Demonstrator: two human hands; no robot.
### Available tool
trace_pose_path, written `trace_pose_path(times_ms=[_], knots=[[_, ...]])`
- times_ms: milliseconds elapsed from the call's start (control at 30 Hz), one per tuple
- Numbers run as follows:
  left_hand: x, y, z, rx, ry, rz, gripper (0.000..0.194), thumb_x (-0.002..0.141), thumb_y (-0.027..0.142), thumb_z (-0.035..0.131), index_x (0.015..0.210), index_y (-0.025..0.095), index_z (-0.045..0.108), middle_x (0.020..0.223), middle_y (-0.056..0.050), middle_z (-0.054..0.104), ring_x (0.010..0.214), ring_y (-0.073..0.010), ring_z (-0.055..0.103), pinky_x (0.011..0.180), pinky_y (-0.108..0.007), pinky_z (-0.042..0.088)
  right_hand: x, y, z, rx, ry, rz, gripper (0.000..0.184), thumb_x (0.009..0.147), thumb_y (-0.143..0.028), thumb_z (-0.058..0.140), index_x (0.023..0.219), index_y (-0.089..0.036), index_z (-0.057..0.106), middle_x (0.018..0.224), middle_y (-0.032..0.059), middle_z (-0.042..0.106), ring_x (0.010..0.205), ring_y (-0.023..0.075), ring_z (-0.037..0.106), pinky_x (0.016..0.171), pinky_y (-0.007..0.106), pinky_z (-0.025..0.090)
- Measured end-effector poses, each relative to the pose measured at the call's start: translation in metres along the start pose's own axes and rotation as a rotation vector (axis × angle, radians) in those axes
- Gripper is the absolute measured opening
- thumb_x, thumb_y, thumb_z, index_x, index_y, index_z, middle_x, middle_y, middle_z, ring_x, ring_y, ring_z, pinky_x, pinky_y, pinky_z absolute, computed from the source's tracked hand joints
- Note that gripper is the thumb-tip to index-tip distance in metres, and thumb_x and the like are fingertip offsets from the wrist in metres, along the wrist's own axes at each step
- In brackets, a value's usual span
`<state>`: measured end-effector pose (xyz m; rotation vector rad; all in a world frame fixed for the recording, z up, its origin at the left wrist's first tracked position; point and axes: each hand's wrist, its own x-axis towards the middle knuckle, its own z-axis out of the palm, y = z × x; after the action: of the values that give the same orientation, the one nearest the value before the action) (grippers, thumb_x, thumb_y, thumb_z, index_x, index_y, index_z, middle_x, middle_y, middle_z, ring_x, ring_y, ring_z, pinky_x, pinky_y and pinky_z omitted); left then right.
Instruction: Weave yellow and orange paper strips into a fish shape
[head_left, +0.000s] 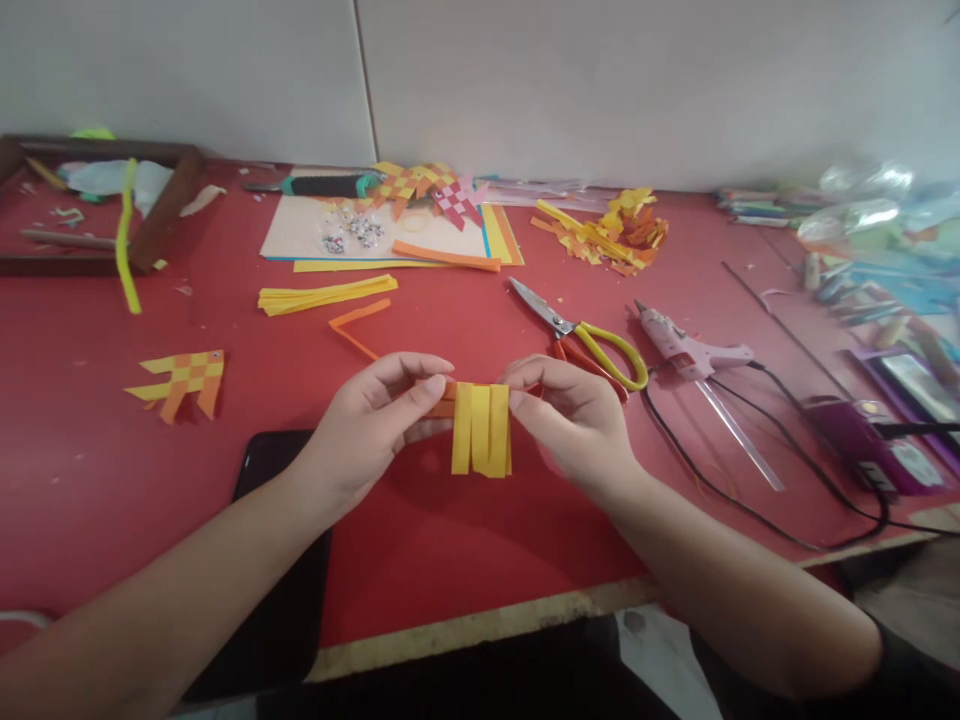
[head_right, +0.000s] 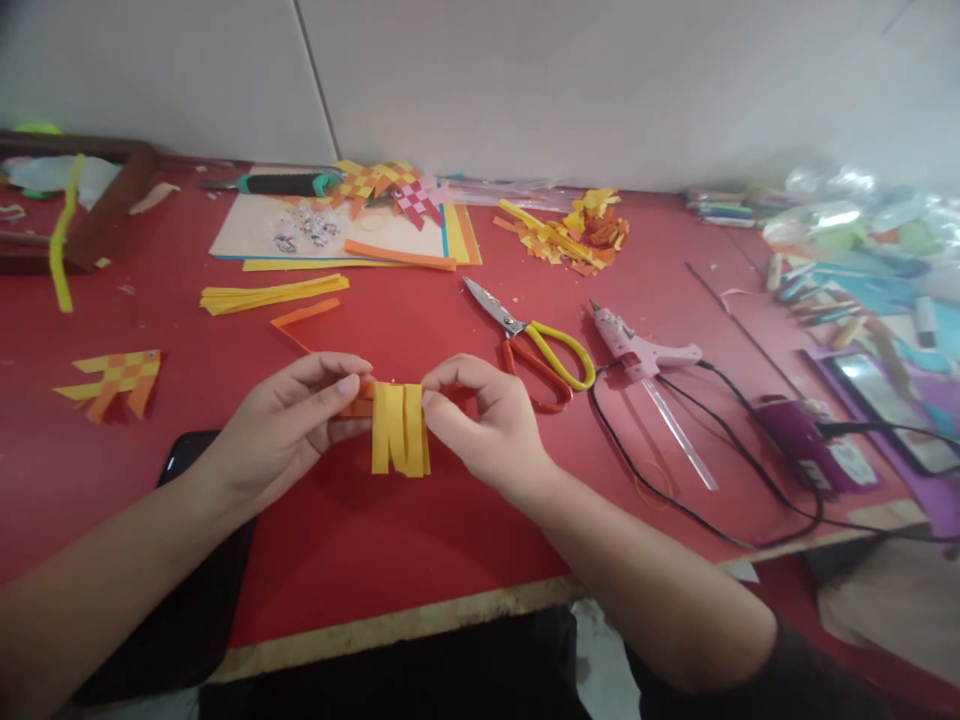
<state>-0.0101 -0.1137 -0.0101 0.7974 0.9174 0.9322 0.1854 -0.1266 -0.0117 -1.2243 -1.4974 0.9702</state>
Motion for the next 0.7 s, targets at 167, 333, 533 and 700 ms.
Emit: trace_pose_path(times_ms=[167, 333, 533, 700], knots=[[0.0007, -0.0036, -0.003, 0.039, 0.02, 0.028, 0.019, 0.076, 0.027, 0.081, 0.089, 0.02, 0.07, 0.088, 0.0, 0.07, 0.085, -0.0137, 0.068, 0.081, -0.026, 0.059, 0.0018, 0.001, -0.0007, 0.033, 0.032, 0.042, 0.007, 0.078, -0.02, 0.059, 0.072, -0.02, 0.063, 0.072, 0.0, 0.065, 0.067, 0.0132, 0.06, 0.064, 0.028, 0.05], [0.0005, -0.0042, -0.0033, 0.046, 0.012, 0.028, 0.019, 0.075, 0.027, 0.081, 0.09, 0.021, 0.072, 0.087, 0.001, 0.071, 0.081, -0.0122, 0.069, 0.078, -0.024, 0.059, 0.0003, 0.0014, -0.0012, 0.038, 0.02, 0.045, 0.007, 0.08, -0.02, 0.06, 0.074, -0.02, 0.063, 0.073, -0.0003, 0.064, 0.067, 0.0125, 0.059, 0.064, 0.027, 0.049], [-0.0016, -0.0023, -0.0008, 0.082, -0.036, 0.026, 0.021, 0.077, 0.031, 0.08, 0.093, 0.022, 0.071, 0.092, 0.0, 0.071, 0.086, -0.0152, 0.069, 0.076, -0.026, 0.06, -0.0014, 0.0017, -0.0007, 0.003, -0.007, 0.014, 0.007, 0.08, -0.02, 0.061, 0.074, -0.02, 0.063, 0.074, -0.0001, 0.064, 0.07, 0.0132, 0.06, 0.067, 0.028, 0.049], [-0.0028, -0.0021, -0.0011, 0.127, -0.047, -0.013, 0.028, 0.07, 0.03, 0.085, 0.091, 0.02, 0.071, 0.084, 0.0, 0.072, 0.078, -0.0173, 0.071, 0.067, -0.026, 0.061, -0.002, -0.0012, 0.0001, -0.021, -0.049, -0.022, 0.007, 0.082, -0.021, 0.06, 0.076, -0.02, 0.062, 0.077, 0.0008, 0.064, 0.074, 0.0147, 0.061, 0.071, 0.031, 0.05]])
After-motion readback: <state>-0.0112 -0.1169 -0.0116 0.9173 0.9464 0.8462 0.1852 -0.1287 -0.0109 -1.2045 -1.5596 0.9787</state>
